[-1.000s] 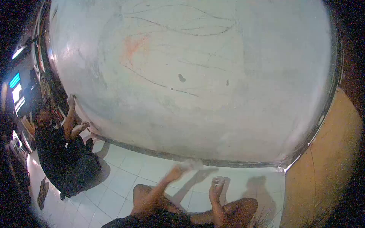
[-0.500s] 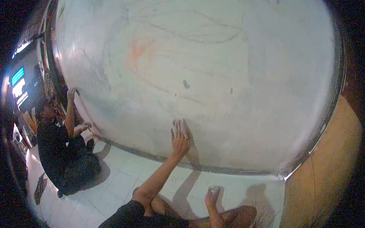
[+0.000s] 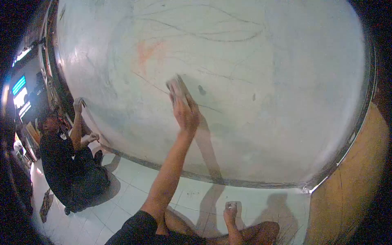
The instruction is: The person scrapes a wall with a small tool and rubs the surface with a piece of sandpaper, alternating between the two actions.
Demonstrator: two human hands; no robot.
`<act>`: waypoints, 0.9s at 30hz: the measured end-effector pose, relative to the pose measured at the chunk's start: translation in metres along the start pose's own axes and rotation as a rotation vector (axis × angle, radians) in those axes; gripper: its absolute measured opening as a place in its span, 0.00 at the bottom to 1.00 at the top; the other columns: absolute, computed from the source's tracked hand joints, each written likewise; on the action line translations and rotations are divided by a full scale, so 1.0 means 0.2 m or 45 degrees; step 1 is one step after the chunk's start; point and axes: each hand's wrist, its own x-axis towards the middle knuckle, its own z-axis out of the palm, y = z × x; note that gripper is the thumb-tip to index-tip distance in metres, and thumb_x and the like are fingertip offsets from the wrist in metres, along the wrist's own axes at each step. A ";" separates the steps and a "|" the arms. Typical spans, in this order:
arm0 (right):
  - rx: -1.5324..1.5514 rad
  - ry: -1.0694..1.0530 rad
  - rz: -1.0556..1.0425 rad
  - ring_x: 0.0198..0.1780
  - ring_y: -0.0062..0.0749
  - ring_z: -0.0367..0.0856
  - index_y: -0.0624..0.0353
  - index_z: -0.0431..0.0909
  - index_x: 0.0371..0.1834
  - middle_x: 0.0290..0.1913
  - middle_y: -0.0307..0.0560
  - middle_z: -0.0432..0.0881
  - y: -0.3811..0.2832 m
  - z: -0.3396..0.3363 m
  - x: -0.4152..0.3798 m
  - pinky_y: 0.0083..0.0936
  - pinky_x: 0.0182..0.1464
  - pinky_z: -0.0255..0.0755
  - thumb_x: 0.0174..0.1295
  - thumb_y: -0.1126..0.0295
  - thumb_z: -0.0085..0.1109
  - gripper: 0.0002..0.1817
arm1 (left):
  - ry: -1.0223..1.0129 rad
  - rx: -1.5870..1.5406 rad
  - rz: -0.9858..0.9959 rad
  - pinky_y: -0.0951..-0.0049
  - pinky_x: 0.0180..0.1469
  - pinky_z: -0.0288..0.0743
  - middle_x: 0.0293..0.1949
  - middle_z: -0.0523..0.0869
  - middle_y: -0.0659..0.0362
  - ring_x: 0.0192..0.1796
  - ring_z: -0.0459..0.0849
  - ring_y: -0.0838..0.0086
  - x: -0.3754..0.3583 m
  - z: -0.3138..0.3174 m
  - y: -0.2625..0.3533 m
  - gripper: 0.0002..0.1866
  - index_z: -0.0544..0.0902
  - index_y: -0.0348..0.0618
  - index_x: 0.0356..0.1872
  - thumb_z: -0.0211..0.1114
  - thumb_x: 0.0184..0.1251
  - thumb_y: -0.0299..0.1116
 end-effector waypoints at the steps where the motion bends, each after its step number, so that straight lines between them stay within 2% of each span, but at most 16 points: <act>1: -0.013 0.009 0.007 0.24 0.32 0.76 0.65 0.68 0.44 0.33 0.48 0.77 0.03 0.00 0.01 0.30 0.26 0.72 0.66 0.66 0.56 0.13 | -0.009 0.036 0.004 0.51 0.72 0.51 0.70 0.60 0.39 0.74 0.56 0.47 -0.11 -0.01 0.01 0.33 0.54 0.28 0.71 0.53 0.65 0.23; 5: 0.002 -0.021 -0.002 0.24 0.32 0.77 0.64 0.71 0.45 0.30 0.46 0.78 0.01 -0.02 -0.02 0.30 0.28 0.72 0.65 0.68 0.57 0.12 | -0.365 0.009 -0.094 0.51 0.73 0.48 0.72 0.57 0.39 0.74 0.55 0.49 -0.55 -0.19 -0.01 0.32 0.51 0.29 0.72 0.50 0.68 0.26; 8: -0.022 -0.105 0.181 0.25 0.30 0.76 0.64 0.74 0.43 0.31 0.45 0.79 -0.12 -0.05 -0.06 0.29 0.29 0.72 0.65 0.69 0.57 0.10 | -0.515 0.054 -0.101 0.51 0.73 0.47 0.72 0.57 0.40 0.75 0.54 0.49 -0.61 -0.22 -0.06 0.32 0.50 0.32 0.72 0.48 0.69 0.27; 9: -0.015 -0.137 0.093 0.25 0.29 0.77 0.64 0.75 0.42 0.30 0.45 0.79 -0.15 -0.07 -0.08 0.29 0.29 0.72 0.65 0.69 0.56 0.10 | -0.539 0.069 -0.101 0.51 0.73 0.46 0.72 0.57 0.40 0.75 0.54 0.49 -0.57 -0.24 -0.05 0.32 0.50 0.32 0.73 0.47 0.69 0.27; 11: 0.001 -0.206 -0.077 0.25 0.28 0.77 0.64 0.76 0.40 0.30 0.45 0.80 -0.22 -0.10 -0.12 0.28 0.29 0.71 0.66 0.69 0.56 0.09 | -0.425 0.038 -0.181 0.51 0.74 0.43 0.74 0.53 0.42 0.76 0.49 0.51 -0.41 -0.22 0.00 0.32 0.50 0.34 0.73 0.47 0.71 0.30; 12: 0.029 -0.231 -0.044 0.24 0.27 0.77 0.65 0.77 0.39 0.29 0.45 0.79 -0.25 -0.10 -0.12 0.27 0.28 0.71 0.66 0.68 0.56 0.09 | -0.337 0.025 -0.247 0.52 0.74 0.42 0.74 0.52 0.42 0.77 0.47 0.51 -0.29 -0.19 0.03 0.31 0.49 0.33 0.73 0.47 0.72 0.32; 14: 0.080 -0.291 0.027 0.24 0.25 0.76 0.65 0.78 0.36 0.26 0.45 0.79 -0.32 -0.12 -0.13 0.26 0.28 0.70 0.67 0.67 0.55 0.11 | -0.259 -0.034 -0.236 0.50 0.75 0.34 0.75 0.50 0.45 0.77 0.44 0.53 -0.03 -0.15 0.07 0.29 0.51 0.37 0.73 0.38 0.77 0.40; 17: -0.021 -0.332 0.002 0.23 0.24 0.76 0.65 0.79 0.32 0.22 0.44 0.79 -0.36 -0.12 -0.12 0.24 0.28 0.70 0.68 0.64 0.54 0.14 | -0.202 -0.055 -0.199 0.50 0.75 0.33 0.75 0.50 0.45 0.77 0.44 0.51 0.11 -0.08 0.04 0.29 0.50 0.36 0.73 0.36 0.77 0.41; 18: -0.083 -0.339 -0.032 0.23 0.23 0.76 0.65 0.79 0.31 0.21 0.43 0.78 -0.38 -0.12 -0.12 0.23 0.27 0.70 0.69 0.63 0.54 0.15 | -0.185 -0.058 -0.207 0.50 0.75 0.36 0.75 0.51 0.44 0.77 0.45 0.51 0.11 -0.10 0.08 0.29 0.51 0.35 0.73 0.37 0.77 0.41; 21: 0.137 -0.315 0.044 0.21 0.23 0.75 0.64 0.80 0.30 0.20 0.43 0.78 -0.52 -0.10 -0.13 0.23 0.27 0.70 0.69 0.62 0.54 0.16 | -0.258 0.008 -0.133 0.50 0.74 0.42 0.74 0.54 0.44 0.76 0.49 0.51 -0.15 -0.10 0.06 0.31 0.51 0.33 0.73 0.45 0.73 0.33; 22: -0.025 -0.321 -0.120 0.21 0.23 0.74 0.64 0.80 0.30 0.20 0.43 0.78 -0.35 -0.08 -0.09 0.23 0.26 0.69 0.68 0.63 0.55 0.15 | -0.284 -0.076 -0.144 0.47 0.74 0.41 0.74 0.52 0.44 0.77 0.46 0.49 -0.25 -0.11 0.07 0.29 0.52 0.36 0.73 0.40 0.76 0.38; 23: 0.022 -0.349 -0.093 0.21 0.23 0.74 0.64 0.79 0.30 0.20 0.42 0.78 -0.35 -0.09 -0.10 0.23 0.26 0.69 0.68 0.64 0.55 0.14 | -0.324 -0.052 -0.130 0.47 0.74 0.41 0.74 0.53 0.44 0.77 0.46 0.49 -0.32 -0.12 0.06 0.29 0.53 0.36 0.73 0.40 0.76 0.37; 25: 0.111 -0.401 -0.044 0.22 0.22 0.74 0.65 0.79 0.30 0.20 0.41 0.78 -0.48 -0.15 -0.10 0.22 0.27 0.68 0.67 0.65 0.56 0.13 | -0.397 -0.007 -0.102 0.46 0.73 0.41 0.74 0.53 0.43 0.77 0.47 0.48 -0.41 -0.12 0.02 0.29 0.53 0.36 0.73 0.42 0.75 0.36; 27: 0.162 -0.356 -0.071 0.24 0.20 0.74 0.66 0.79 0.31 0.21 0.40 0.77 -0.77 -0.24 -0.06 0.21 0.27 0.68 0.67 0.67 0.56 0.12 | -0.397 0.021 -0.067 0.48 0.73 0.45 0.73 0.55 0.43 0.76 0.50 0.48 -0.40 -0.13 0.01 0.30 0.54 0.35 0.72 0.47 0.72 0.32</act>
